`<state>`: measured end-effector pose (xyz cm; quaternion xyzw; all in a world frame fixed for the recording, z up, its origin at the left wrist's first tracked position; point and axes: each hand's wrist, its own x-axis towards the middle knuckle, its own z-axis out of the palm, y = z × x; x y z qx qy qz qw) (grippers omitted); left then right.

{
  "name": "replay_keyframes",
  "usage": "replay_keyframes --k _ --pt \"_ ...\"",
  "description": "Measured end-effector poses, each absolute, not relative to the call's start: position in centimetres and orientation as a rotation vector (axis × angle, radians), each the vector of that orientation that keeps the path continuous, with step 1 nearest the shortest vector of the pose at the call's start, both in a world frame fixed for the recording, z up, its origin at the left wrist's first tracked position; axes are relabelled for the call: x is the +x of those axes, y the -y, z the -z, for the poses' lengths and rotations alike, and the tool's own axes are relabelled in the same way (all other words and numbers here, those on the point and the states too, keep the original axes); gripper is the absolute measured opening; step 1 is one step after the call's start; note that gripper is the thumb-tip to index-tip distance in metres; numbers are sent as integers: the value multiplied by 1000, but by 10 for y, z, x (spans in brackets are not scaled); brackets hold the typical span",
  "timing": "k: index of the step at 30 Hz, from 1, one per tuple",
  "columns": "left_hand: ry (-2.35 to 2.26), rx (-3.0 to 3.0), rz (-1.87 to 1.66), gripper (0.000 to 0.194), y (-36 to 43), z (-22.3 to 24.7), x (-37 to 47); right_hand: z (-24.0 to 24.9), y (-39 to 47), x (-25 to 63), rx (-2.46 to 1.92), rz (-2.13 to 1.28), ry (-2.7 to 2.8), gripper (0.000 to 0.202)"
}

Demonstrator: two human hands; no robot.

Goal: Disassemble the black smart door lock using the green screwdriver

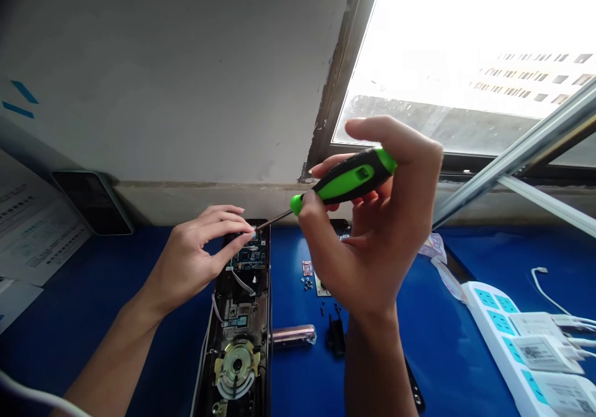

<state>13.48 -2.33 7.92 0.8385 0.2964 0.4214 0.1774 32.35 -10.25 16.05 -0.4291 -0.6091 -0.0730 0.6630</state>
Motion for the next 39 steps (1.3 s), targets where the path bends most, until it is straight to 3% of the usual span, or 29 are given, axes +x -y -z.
replay_keyframes --k 9,22,27,32,39 --pt "-853 2371 -1104 13 36 -88 140 -163 112 369 -1142 135 1423 47" --pt "-475 2430 -831 18 76 -82 186 -167 145 424 -1495 -185 1810 55" --pt "-526 2693 -505 23 65 -82 210 -166 152 438 -1488 -237 1821 55" --pt "-590 2986 131 26 47 -76 247 -163 157 450 -1489 -269 1793 53" --pt "-663 3053 420 25 44 -62 273 -159 162 461 -1475 -277 1811 51"
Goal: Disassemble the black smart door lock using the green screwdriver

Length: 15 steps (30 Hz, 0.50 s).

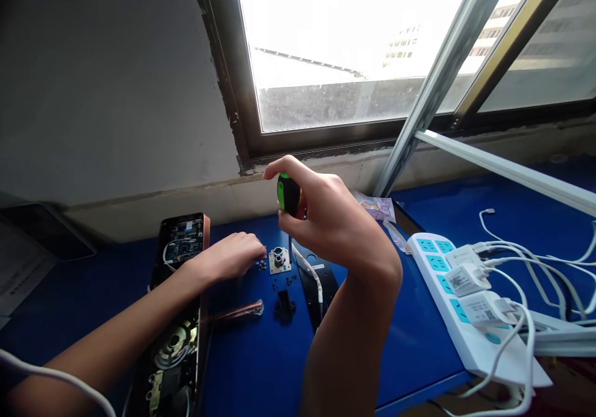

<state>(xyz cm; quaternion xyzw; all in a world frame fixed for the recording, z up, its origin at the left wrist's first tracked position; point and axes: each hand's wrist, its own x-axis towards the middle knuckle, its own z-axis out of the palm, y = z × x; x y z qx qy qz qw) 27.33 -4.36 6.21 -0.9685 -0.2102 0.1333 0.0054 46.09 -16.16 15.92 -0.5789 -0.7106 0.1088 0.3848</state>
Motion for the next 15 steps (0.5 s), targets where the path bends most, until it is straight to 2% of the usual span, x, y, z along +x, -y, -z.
replay_keyframes --k 15 --pt "739 -3024 -448 24 43 -57 271 -155 166 461 -1439 -257 1842 52"
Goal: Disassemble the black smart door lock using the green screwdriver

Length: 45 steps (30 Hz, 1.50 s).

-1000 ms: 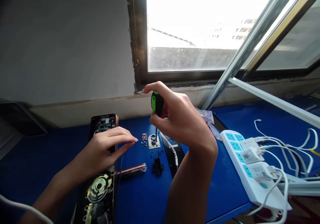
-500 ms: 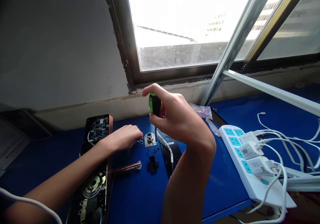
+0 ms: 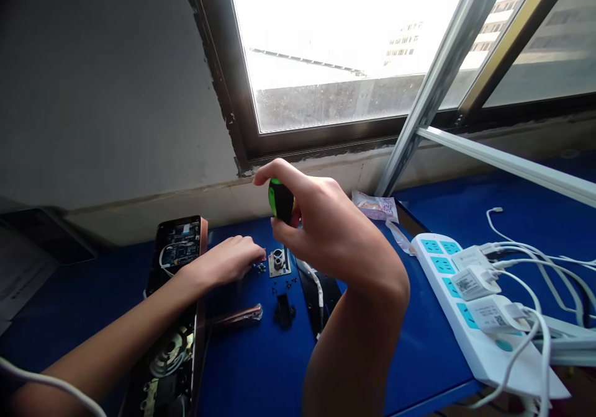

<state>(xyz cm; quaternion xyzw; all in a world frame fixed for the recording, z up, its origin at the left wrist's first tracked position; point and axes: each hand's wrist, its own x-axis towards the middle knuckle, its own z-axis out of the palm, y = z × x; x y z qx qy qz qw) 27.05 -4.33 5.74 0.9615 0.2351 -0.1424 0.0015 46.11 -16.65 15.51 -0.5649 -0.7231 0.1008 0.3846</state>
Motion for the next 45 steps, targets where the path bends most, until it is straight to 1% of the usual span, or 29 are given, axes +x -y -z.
replay_keyframes --k 7,11,14,16,18,20,22,25,28,32,38,45 --pt "-744 2973 426 23 47 -65 272 -159 164 454 -1413 -291 1867 52" --pt "-741 2943 302 22 50 -76 263 -161 164 450 -1391 -308 1899 51" --pt "-732 2843 31 17 54 -94 240 -162 165 445 -1357 -318 1904 50" --pt "-727 2765 -166 17 55 -106 216 -164 165 438 -1287 -308 1882 52" --pt "-764 2722 -523 21 55 -115 189 -167 162 428 -1167 -304 1827 56" --pt "-894 2669 -795 23 52 -121 160 -170 155 414 -1033 -273 1726 58" --pt "-1098 2602 -921 22 46 -122 135 -170 145 397 -947 -225 1610 57" --pt "-1252 2509 -910 26 36 -116 107 -164 124 368 -916 -164 1478 55" --pt "-1236 2469 -811 33 26 -106 91 -155 108 338 -890 -93 1404 51" --pt "-1173 2456 -702 35 20 -94 85 -150 95 308 -892 -40 1351 49" --pt "-1075 2362 -732 37 15 -84 87 -149 82 285 -912 -91 1452 53" --pt "-985 2341 -762 36 9 -79 88 -135 72 277 -929 -86 1489 55"
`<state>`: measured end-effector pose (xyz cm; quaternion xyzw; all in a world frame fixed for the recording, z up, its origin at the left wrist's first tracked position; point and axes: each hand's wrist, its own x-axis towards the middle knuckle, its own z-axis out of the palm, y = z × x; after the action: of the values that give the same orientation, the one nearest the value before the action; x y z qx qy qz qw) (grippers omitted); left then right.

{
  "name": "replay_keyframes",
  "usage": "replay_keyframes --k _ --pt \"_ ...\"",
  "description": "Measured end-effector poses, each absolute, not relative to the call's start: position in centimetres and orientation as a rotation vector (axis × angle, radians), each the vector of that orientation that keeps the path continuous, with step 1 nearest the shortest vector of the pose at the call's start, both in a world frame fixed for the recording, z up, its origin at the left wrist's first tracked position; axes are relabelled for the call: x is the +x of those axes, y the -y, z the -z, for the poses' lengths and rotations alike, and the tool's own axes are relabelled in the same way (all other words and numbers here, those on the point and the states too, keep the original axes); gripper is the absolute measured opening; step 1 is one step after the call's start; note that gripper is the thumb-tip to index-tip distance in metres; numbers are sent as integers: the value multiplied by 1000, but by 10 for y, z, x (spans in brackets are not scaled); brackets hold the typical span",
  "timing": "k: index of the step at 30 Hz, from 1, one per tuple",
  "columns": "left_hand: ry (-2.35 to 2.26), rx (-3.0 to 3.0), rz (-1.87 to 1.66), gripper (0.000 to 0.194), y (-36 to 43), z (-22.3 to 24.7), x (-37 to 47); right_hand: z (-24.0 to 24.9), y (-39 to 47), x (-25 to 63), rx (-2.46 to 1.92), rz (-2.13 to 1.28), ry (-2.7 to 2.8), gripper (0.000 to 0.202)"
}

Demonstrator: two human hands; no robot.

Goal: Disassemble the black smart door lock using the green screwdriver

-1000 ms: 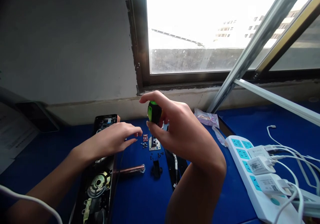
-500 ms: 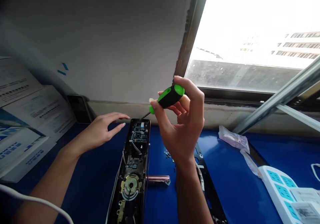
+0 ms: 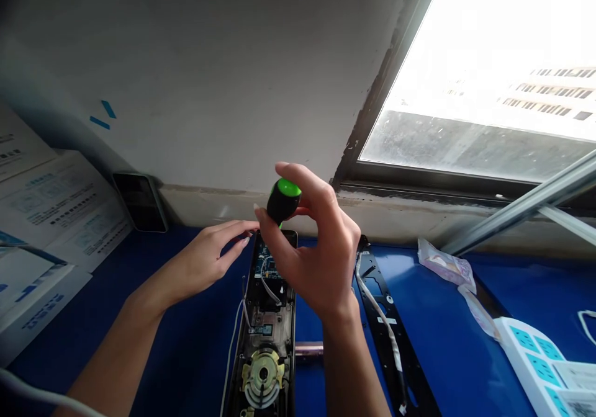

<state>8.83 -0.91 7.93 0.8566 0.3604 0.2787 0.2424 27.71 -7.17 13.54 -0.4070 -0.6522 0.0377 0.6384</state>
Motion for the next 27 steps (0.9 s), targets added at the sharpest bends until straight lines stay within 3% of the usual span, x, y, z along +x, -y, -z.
replay_keyframes --k 27 --pt "-864 2200 -791 28 0 -71 91 -125 52 265 -937 44 1571 57"
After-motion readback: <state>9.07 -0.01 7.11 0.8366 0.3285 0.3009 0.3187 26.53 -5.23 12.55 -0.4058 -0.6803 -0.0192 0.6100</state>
